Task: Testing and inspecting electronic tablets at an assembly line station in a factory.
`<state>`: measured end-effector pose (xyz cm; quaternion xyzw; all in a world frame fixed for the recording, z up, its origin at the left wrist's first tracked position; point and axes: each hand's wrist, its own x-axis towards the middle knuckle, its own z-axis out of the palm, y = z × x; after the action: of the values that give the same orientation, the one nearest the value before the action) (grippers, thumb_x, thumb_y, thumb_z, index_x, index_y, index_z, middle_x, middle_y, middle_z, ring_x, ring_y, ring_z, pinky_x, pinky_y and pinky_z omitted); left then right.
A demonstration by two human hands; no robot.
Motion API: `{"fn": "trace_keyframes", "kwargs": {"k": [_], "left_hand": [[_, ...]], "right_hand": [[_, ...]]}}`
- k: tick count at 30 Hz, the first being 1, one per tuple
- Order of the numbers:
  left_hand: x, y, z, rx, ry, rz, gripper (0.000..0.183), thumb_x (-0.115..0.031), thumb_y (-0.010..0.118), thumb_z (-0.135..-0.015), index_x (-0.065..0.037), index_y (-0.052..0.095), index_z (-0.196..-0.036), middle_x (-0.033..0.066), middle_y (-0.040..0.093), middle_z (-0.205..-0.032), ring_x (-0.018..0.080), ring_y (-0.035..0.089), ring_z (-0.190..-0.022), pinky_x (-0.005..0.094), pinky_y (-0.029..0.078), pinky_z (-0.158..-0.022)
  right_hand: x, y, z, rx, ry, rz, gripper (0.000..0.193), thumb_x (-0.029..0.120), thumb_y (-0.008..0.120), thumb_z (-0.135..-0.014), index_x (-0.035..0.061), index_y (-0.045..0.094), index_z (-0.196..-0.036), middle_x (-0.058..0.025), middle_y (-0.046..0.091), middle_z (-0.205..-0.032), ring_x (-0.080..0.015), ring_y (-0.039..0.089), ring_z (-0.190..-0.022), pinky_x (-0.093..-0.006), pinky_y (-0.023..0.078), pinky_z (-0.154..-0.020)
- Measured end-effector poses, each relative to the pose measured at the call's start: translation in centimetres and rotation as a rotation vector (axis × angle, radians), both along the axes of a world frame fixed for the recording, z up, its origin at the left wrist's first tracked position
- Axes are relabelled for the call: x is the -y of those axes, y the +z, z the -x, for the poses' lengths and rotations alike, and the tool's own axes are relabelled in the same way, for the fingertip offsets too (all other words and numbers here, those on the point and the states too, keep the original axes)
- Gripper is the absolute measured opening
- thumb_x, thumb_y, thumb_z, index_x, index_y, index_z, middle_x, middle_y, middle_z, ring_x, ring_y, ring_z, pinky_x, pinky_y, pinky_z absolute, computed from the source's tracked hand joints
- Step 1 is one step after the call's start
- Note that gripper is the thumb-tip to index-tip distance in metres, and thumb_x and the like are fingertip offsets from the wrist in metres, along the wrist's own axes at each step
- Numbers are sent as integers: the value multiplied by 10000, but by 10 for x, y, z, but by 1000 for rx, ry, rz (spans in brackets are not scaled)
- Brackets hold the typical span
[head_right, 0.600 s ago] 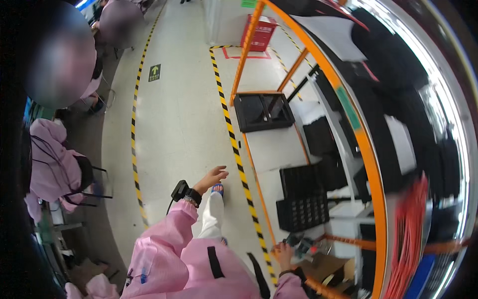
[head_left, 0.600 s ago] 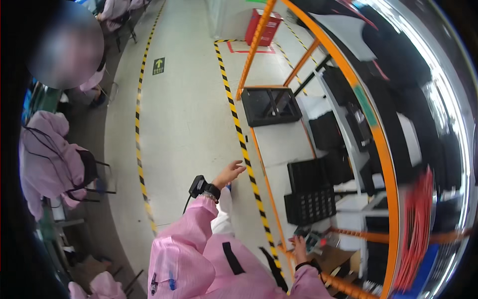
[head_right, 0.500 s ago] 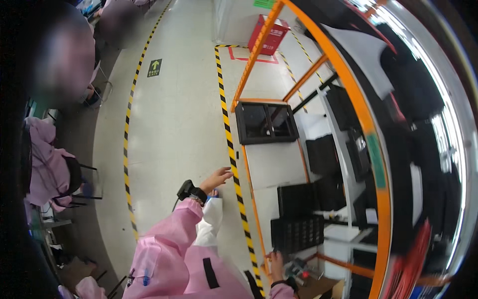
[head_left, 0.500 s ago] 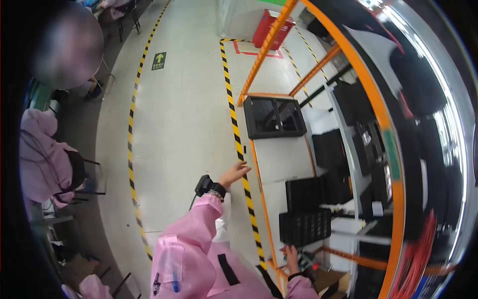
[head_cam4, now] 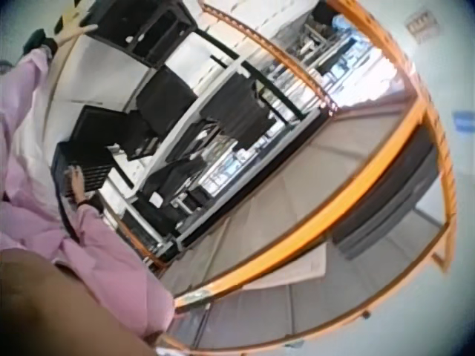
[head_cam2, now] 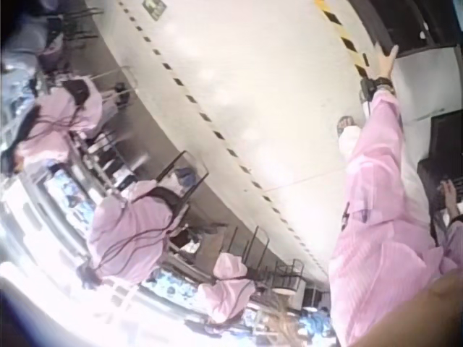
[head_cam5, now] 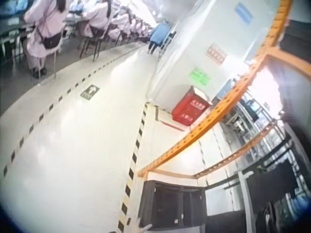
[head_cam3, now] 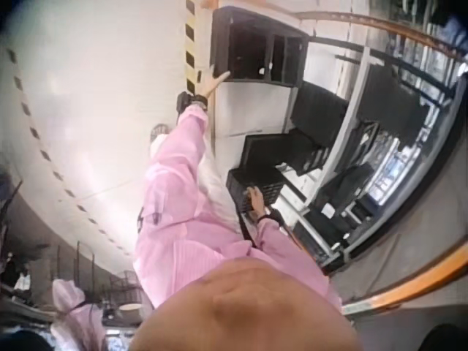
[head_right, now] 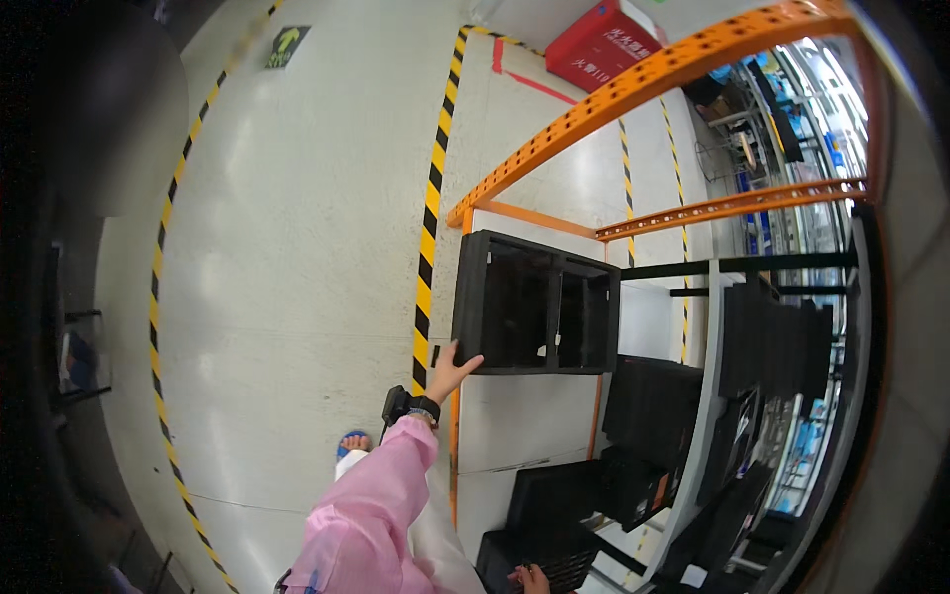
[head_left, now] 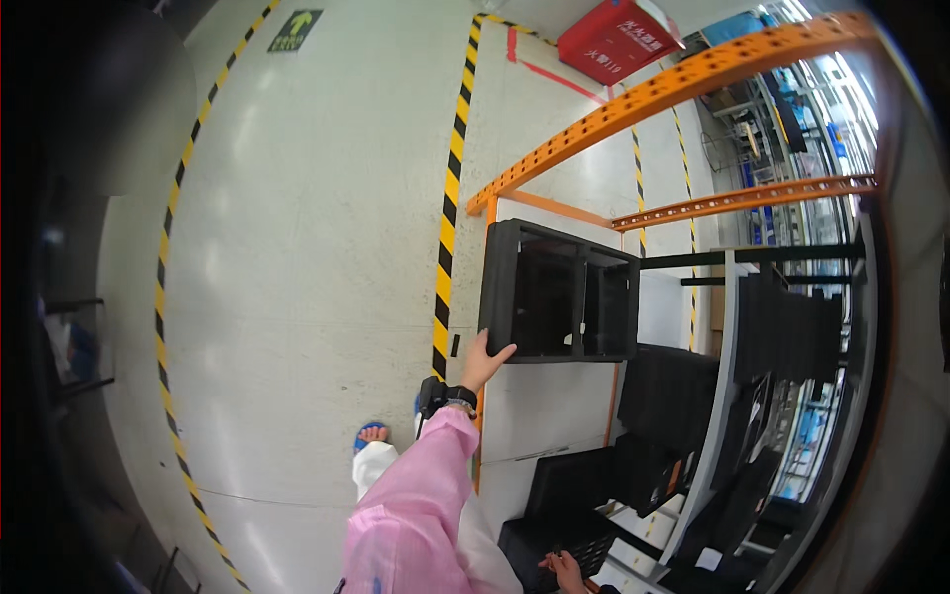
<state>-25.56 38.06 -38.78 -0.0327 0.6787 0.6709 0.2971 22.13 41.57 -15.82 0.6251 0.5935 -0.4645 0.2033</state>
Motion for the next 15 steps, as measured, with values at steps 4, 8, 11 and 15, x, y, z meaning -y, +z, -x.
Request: {"fn": "trace_keyframes", "kwargs": {"k": [4,8,11,15], "left_hand": [[-11,8,-2,-165,176,211,833,-415,743,-666,41,385,-1264,226,445,-1225,387,415,-1097,430,338,-948],[-17,38,1,-166,224,334,694,-224,742,-656,40,419,-1210,217,473,-1164,381,443,-1035,426,366,-912],[-18,53,9,-145,197,386,576,-104,695,-680,32,449,-1182,210,500,-1150,390,469,-1039,417,393,-904],[-28,65,4,-151,171,461,481,-55,650,-708,36,476,-1148,215,500,-1154,371,477,-1025,405,430,-868]], "right_hand": [[-20,20,100,57,268,2,197,166,440,-950,-5,531,-983,-90,640,-819,-125,574,-748,-231,429,-707],[-41,15,152,86,315,50,198,168,443,-948,-6,533,-983,-84,638,-821,-107,545,-747,-231,419,-711],[-60,-1,165,87,418,59,193,162,447,-948,-7,534,-980,-78,636,-815,-93,521,-733,-226,412,-703],[-52,-3,209,111,519,70,178,138,432,-952,-7,530,-988,-74,636,-821,-84,508,-715,-218,406,-698]]}}
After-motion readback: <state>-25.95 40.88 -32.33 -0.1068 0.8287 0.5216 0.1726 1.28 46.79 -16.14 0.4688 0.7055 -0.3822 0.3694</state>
